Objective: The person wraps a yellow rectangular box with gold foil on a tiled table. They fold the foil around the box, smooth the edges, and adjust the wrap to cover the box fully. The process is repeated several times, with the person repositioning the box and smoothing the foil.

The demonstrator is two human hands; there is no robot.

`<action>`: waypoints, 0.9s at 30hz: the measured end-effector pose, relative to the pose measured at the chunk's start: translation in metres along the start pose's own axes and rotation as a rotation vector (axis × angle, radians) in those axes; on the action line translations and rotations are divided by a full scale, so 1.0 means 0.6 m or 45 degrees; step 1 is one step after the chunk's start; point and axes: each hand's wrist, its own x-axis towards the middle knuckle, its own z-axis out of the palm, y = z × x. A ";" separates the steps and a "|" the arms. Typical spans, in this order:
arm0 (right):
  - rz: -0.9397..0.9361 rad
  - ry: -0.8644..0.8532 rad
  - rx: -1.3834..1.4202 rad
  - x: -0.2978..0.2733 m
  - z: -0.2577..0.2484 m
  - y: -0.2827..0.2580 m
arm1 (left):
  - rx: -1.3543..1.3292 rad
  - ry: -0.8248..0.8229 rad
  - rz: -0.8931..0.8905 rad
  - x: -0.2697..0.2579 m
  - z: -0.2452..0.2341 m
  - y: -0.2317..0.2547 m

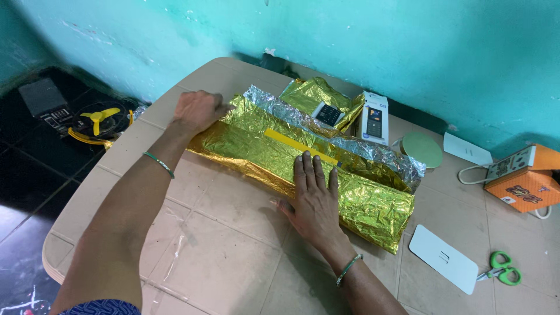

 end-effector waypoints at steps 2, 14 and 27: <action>0.006 -0.009 -0.002 0.001 -0.003 -0.001 | -0.057 0.417 0.198 -0.016 -0.014 0.005; 0.030 0.037 0.046 -0.007 0.012 0.007 | -0.043 -0.117 0.991 -0.147 0.014 0.213; 0.377 -0.178 0.025 -0.023 -0.017 0.069 | 0.073 -0.158 0.909 -0.135 0.034 0.215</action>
